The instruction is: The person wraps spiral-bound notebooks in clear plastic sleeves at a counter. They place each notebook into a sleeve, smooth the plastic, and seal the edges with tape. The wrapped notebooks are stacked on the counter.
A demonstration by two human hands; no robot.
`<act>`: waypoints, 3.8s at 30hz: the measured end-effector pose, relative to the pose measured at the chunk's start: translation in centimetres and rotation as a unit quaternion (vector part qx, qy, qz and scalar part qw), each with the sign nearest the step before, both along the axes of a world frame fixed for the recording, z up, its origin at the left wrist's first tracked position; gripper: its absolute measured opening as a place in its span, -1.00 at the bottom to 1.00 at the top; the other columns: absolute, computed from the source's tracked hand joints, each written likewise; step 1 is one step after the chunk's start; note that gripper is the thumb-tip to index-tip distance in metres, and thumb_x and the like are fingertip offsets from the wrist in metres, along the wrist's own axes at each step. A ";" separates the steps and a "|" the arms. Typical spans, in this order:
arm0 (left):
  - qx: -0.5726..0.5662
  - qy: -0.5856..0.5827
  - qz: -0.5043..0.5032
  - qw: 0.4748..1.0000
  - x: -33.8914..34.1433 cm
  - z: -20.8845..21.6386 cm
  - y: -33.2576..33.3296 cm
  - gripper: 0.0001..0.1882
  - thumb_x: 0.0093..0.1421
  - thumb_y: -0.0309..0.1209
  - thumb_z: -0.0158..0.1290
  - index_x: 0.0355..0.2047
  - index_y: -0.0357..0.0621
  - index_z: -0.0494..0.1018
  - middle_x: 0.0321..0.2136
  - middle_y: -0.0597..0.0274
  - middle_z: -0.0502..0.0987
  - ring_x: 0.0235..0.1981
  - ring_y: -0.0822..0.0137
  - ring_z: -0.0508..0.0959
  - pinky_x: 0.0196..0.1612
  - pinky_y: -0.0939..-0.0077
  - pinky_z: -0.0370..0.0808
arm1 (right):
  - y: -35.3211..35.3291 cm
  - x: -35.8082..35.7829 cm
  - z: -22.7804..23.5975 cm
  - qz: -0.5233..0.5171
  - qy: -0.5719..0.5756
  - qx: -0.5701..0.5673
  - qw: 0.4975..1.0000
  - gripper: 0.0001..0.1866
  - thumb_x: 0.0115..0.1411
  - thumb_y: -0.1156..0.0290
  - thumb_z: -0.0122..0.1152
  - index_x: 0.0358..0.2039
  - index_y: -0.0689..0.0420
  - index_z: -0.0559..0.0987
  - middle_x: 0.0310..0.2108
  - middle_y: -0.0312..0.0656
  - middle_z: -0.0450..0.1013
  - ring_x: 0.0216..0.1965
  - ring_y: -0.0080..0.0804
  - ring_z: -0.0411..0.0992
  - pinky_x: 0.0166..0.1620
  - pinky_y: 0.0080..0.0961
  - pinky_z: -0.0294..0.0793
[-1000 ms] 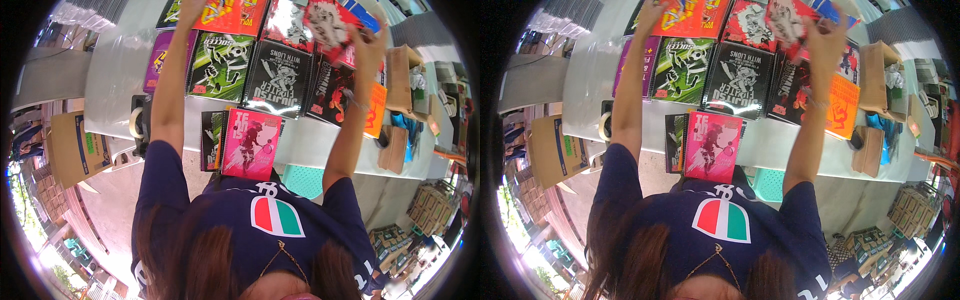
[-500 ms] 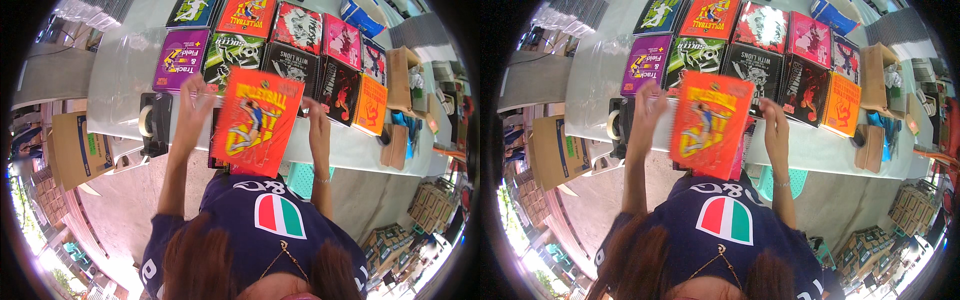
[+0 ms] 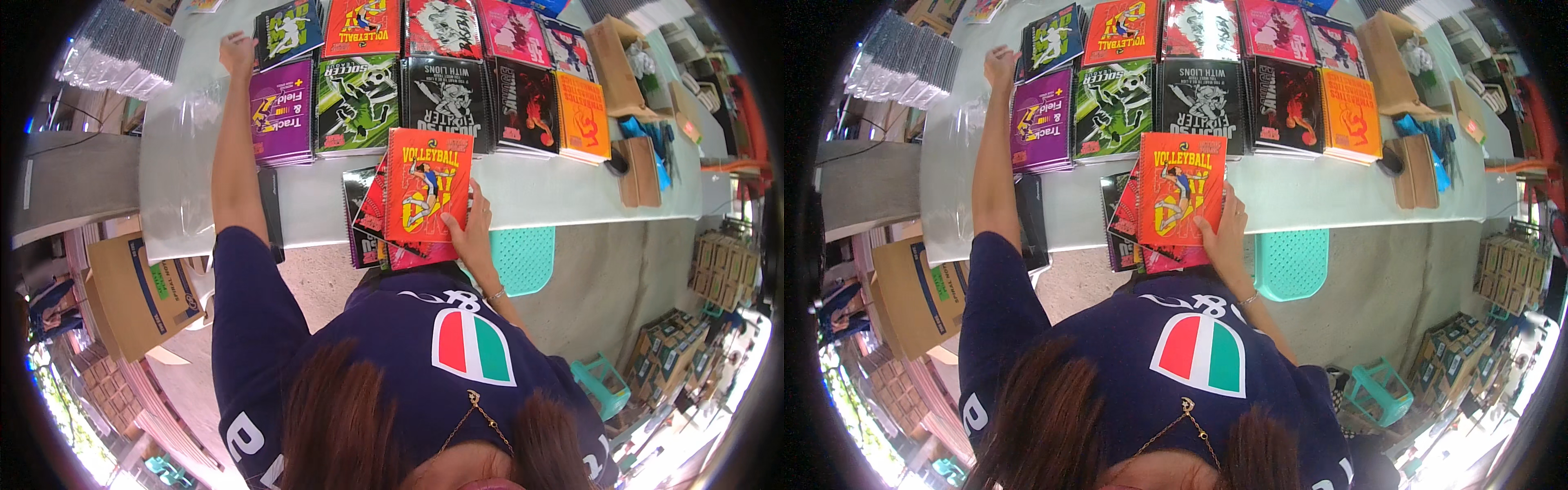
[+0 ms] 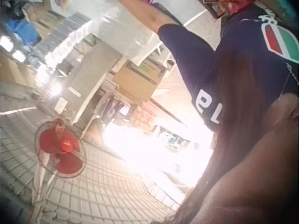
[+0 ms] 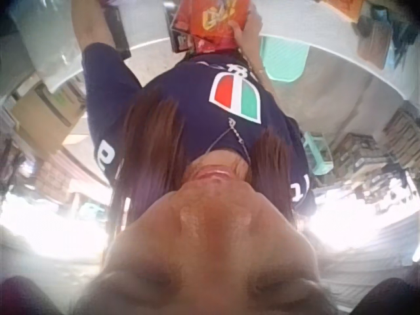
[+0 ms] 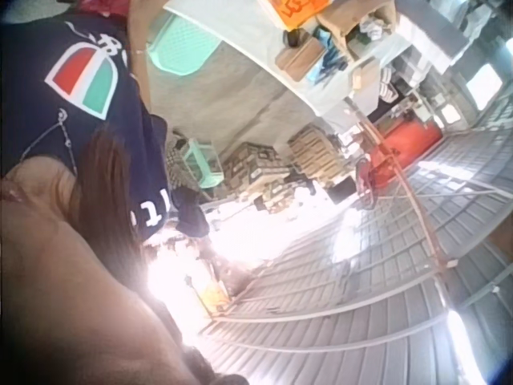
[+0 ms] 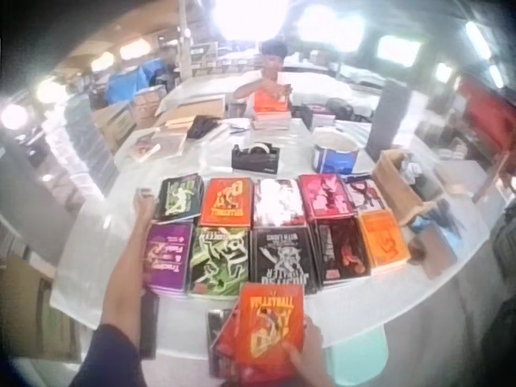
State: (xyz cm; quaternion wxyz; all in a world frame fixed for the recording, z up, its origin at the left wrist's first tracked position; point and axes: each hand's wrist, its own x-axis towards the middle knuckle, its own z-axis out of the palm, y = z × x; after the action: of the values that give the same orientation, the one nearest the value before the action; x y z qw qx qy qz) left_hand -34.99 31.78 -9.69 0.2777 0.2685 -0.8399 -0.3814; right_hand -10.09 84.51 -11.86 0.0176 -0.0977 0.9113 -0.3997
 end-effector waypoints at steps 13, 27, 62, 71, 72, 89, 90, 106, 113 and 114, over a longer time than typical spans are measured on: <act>-0.043 -0.176 0.121 0.976 0.9 -8.6 -4.0 -0.21 -0.08 0.20 0.19 0.01 -0.16 0.48 0.01 -0.21 0.47 0.06 -0.08 0.48 0.10 0.04 0.41 | -0.1 4.9 -1.0 -0.135 -0.029 -0.051 0.989 -0.10 0.04 0.25 0.37 0.30 0.20 0.10 0.09 0.18 0.18 0.12 0.04 0.17 0.15 -0.15 0.19; -0.303 0.297 -0.093 0.901 10.4 12.5 9.0 -0.83 0.28 -0.47 -0.02 -0.16 -0.24 0.48 -0.27 0.00 0.54 -0.18 0.05 0.54 -0.11 0.27 0.46 | 6.7 11.8 -2.5 -0.220 -0.042 0.013 0.974 -0.42 0.19 0.32 0.24 0.18 0.22 0.33 0.03 0.07 0.31 -0.03 -0.18 0.28 -0.17 -0.52 0.51; 0.573 -0.176 -0.331 0.729 33.2 5.5 21.4 0.00 -0.10 -0.27 0.42 0.25 -0.30 0.09 0.02 0.10 0.41 0.01 0.33 0.45 0.09 0.44 0.38 | -5.3 8.4 4.2 -0.124 -0.341 -0.542 0.758 -0.37 0.19 0.36 0.25 0.22 0.18 0.23 0.04 -0.16 0.37 0.05 -0.37 0.38 0.11 -0.39 0.37; 0.309 -0.055 -0.369 0.875 39.1 15.7 -3.4 0.00 -0.09 -0.21 0.41 0.23 -0.37 0.10 0.08 -0.08 0.37 0.10 0.18 0.40 0.22 0.32 0.26 | -29.7 13.1 13.2 -0.061 -0.161 -0.465 0.868 -0.32 0.06 0.29 0.40 0.14 0.22 0.31 -0.05 -0.18 0.39 -0.02 -0.41 0.36 0.07 -0.44 0.34; 0.313 -0.066 -0.360 0.876 39.9 15.5 -6.8 -0.04 -0.09 -0.25 0.41 0.22 -0.36 0.12 0.07 -0.07 0.38 0.08 0.19 0.41 0.21 0.32 0.27 | -32.5 13.2 12.5 -0.049 -0.161 -0.432 0.886 -0.30 0.03 0.30 0.42 0.13 0.24 0.32 -0.07 -0.21 0.38 -0.05 -0.44 0.35 0.04 -0.47 0.34; 0.274 -0.015 -0.418 0.866 40.7 0.4 -30.9 0.20 -0.09 -0.63 0.32 0.40 -0.05 -0.28 0.18 0.20 0.29 0.14 0.33 0.34 0.21 0.40 0.31 | -59.2 9.9 -0.7 0.105 -0.182 -0.376 0.902 0.02 -0.20 0.64 0.27 0.34 -0.01 0.11 0.18 -0.26 0.25 0.24 -0.27 0.16 0.27 -0.39 0.16; 0.330 -0.025 -0.379 0.864 40.5 -0.1 -31.0 0.22 -0.09 -0.64 0.32 0.40 -0.03 -0.30 0.18 0.17 0.28 0.15 0.32 0.34 0.21 0.40 0.31 | -60.1 9.7 -1.1 0.081 -0.210 -0.414 0.882 0.01 -0.20 0.63 0.25 0.34 0.00 0.10 0.16 -0.24 0.25 0.21 -0.28 0.18 0.25 -0.40 0.18; 0.371 -0.005 -0.322 0.871 40.0 -0.2 -32.0 0.22 -0.27 -0.35 0.51 0.28 -0.14 -0.10 0.10 0.06 0.30 0.14 0.24 0.33 0.22 0.32 0.30 | -60.8 9.2 -0.7 0.046 -0.216 -0.431 0.875 -0.60 -0.10 0.58 0.11 -0.15 0.25 0.45 -0.20 -0.19 0.42 -0.15 -0.37 0.37 -0.06 -0.44 0.36; 0.393 -0.061 -0.335 0.854 40.7 -1.4 -31.6 0.14 -0.09 -0.41 0.41 0.31 -0.09 -0.19 0.17 0.09 0.22 0.20 0.26 0.25 0.25 0.32 0.25 | -60.4 9.6 -2.2 0.045 -0.242 -0.339 0.908 -0.48 -0.11 0.57 0.11 -0.03 0.27 0.43 -0.13 -0.14 0.43 -0.06 -0.32 0.37 0.00 -0.42 0.36; 0.394 -0.072 -0.337 0.852 40.8 -1.2 -31.7 0.12 -0.05 -0.42 0.38 0.32 -0.10 -0.21 0.18 0.09 0.22 0.21 0.27 0.25 0.25 0.32 0.25 | -60.6 9.5 -2.0 0.048 -0.243 -0.334 0.909 -0.47 -0.12 0.57 0.11 -0.02 0.27 0.43 -0.13 -0.13 0.43 -0.05 -0.31 0.37 0.01 -0.42 0.35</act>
State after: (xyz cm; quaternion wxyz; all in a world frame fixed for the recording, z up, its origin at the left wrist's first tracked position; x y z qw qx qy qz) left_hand 5.76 0.04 -10.93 -0.0580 0.0820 -0.6757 -0.7303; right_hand -0.62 23.89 -13.88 0.2244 -0.0415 0.6859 -0.6910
